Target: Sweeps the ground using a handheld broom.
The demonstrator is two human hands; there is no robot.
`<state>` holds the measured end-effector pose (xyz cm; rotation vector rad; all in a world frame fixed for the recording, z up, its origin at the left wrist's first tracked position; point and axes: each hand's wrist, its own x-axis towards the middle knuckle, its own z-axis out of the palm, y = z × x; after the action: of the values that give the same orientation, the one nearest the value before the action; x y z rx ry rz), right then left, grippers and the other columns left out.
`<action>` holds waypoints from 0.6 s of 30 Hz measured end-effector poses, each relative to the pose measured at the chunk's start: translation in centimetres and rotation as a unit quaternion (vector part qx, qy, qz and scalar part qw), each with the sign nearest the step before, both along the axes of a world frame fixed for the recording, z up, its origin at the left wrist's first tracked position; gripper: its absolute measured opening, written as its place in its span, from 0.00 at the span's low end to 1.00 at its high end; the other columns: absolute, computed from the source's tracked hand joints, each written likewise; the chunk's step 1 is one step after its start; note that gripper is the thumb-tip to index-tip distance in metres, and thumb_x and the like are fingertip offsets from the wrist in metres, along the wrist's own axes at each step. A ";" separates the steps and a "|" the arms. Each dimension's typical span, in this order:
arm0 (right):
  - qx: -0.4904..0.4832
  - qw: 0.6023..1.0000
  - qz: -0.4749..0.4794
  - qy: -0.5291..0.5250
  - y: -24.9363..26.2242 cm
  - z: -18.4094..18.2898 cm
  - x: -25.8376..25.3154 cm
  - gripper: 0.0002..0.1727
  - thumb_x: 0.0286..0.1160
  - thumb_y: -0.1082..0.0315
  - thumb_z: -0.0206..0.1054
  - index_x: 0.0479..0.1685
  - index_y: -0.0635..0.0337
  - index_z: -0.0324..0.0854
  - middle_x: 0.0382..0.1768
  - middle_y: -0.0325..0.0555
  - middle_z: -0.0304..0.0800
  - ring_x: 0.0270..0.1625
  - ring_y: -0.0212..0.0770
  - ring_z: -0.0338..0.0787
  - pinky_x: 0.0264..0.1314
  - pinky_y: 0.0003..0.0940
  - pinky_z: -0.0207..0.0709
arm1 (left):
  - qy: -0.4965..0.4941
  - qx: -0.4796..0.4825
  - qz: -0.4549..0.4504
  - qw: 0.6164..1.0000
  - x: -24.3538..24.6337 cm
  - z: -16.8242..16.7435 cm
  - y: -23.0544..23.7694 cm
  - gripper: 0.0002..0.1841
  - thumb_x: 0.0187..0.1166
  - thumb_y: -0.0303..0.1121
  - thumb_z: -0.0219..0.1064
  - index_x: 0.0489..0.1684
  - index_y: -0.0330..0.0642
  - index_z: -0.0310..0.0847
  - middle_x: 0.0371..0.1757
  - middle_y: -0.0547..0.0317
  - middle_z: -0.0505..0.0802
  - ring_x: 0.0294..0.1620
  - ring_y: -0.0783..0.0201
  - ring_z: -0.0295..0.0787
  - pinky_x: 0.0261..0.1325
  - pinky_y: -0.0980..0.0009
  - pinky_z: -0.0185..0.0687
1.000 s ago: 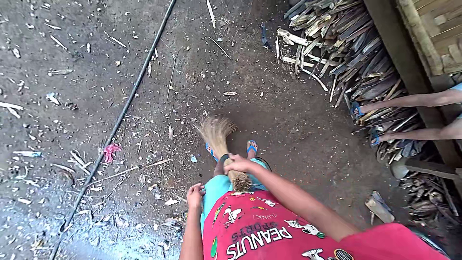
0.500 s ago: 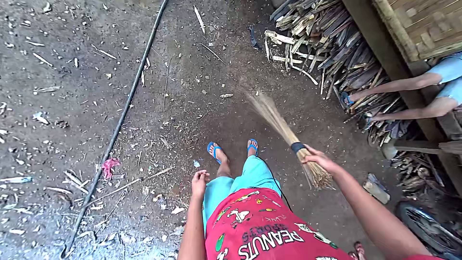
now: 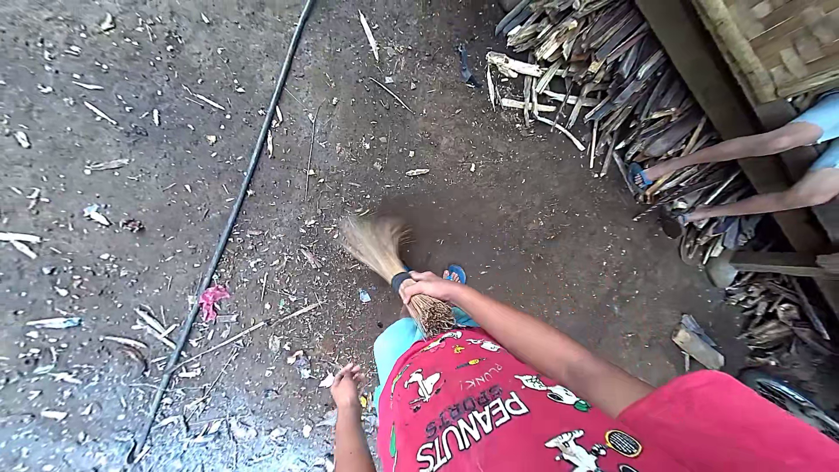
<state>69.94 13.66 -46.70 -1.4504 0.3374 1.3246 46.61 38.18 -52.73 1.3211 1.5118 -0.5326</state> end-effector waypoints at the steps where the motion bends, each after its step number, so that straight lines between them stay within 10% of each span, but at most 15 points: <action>1: 0.039 0.999 0.028 0.010 0.0 0.1 1.1 0.46 0.68 0.68 0.72 0.91 0.65 0.56 0.85 0.62 0.66 0.83 0.50 0.72 0.84 0.47 0.66 | -0.013 -0.013 -0.008 1.000 0.6 -0.6 -0.3 0.18 0.94 0.33 0.47 0.72 0.31 0.73 0.53 0.44 0.89 0.37 0.61 0.83 0.39 0.62 0.79; 6: 0.180 0.982 0.028 0.053 -5.8 1.1 1.8 0.46 0.70 0.68 0.58 0.95 0.49 0.45 0.57 0.58 0.87 0.37 0.46 0.91 0.35 0.42 0.87 | -0.067 -0.055 -0.104 0.991 5.6 -2.1 -3.2 0.18 0.93 0.33 0.51 0.68 0.27 0.77 0.57 0.37 0.88 0.50 0.54 0.86 0.56 0.54 0.81; 10: 0.090 0.996 -0.027 0.008 -12.9 5.8 0.2 0.49 0.64 0.68 0.63 0.95 0.47 0.50 0.57 0.57 0.88 0.41 0.47 0.92 0.40 0.46 0.88 | -0.118 -0.065 -0.170 0.976 10.8 -1.9 -4.8 0.17 0.93 0.31 0.52 0.65 0.25 0.79 0.58 0.35 0.88 0.57 0.52 0.86 0.66 0.53 0.78; 18: -0.305 0.938 -0.157 -0.053 -29.4 9.9 1.0 0.44 0.62 0.68 0.72 0.88 0.55 0.64 0.64 0.57 0.85 0.57 0.47 0.88 0.58 0.46 0.82 | -0.101 -0.070 -0.157 0.980 15.1 -1.2 -4.2 0.19 0.95 0.34 0.47 0.70 0.27 0.74 0.52 0.40 0.90 0.39 0.58 0.87 0.46 0.59 0.83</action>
<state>70.90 -15.76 -36.79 -1.8710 0.9308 0.9079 61.73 33.94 -53.93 1.4638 1.0859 -0.6708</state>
